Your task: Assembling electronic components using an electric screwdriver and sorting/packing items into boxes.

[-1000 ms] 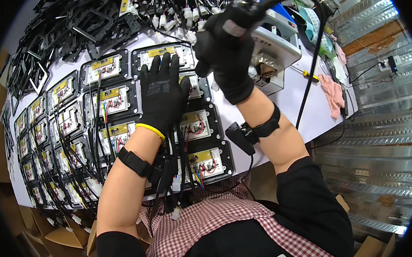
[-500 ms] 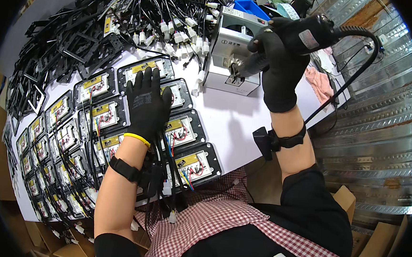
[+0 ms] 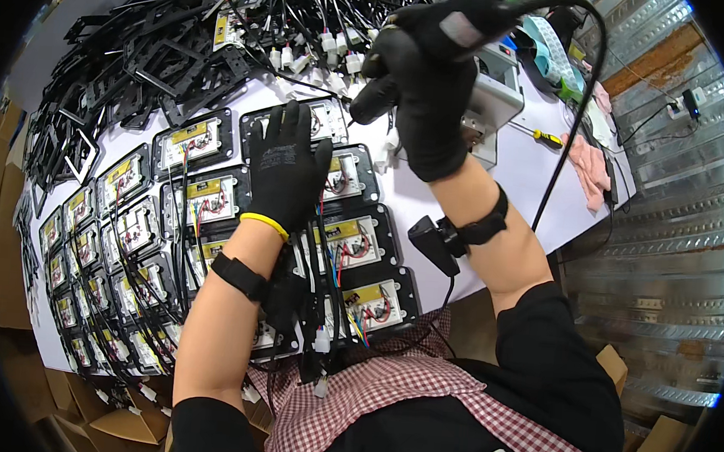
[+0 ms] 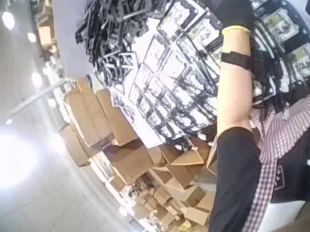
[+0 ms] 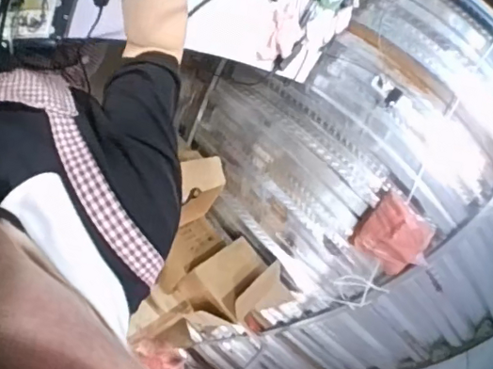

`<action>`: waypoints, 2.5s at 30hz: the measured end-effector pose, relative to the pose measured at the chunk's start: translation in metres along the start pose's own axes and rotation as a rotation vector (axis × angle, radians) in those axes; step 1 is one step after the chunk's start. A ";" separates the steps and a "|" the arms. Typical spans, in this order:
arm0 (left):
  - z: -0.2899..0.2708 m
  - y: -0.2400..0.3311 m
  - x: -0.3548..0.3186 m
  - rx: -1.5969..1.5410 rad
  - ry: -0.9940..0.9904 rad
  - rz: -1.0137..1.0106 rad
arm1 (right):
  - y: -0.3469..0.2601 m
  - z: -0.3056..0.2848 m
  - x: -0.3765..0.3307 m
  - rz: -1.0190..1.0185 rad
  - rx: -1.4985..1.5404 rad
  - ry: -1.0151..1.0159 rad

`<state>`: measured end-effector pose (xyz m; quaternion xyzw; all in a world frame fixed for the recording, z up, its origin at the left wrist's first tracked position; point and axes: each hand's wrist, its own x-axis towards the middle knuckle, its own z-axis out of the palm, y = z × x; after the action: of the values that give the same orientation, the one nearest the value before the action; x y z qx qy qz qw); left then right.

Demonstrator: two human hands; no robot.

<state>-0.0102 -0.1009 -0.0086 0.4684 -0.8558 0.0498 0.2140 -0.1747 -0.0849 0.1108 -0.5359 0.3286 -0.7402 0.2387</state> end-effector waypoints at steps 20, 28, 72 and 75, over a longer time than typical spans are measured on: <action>0.000 0.000 0.003 -0.043 -0.039 -0.051 | 0.050 0.015 0.000 0.015 -0.027 -0.059; -0.002 0.001 0.005 -0.015 -0.056 -0.046 | 0.057 0.024 -0.003 -0.022 0.033 -0.093; 0.002 0.002 0.003 -0.086 0.025 -0.092 | 0.079 0.027 0.026 0.037 0.042 0.036; 0.004 0.001 0.004 -0.084 0.000 -0.102 | 0.083 0.032 0.026 -0.021 0.084 0.030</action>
<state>-0.0142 -0.1040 -0.0102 0.5019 -0.8322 0.0029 0.2359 -0.1526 -0.1660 0.0721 -0.5178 0.2952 -0.7636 0.2481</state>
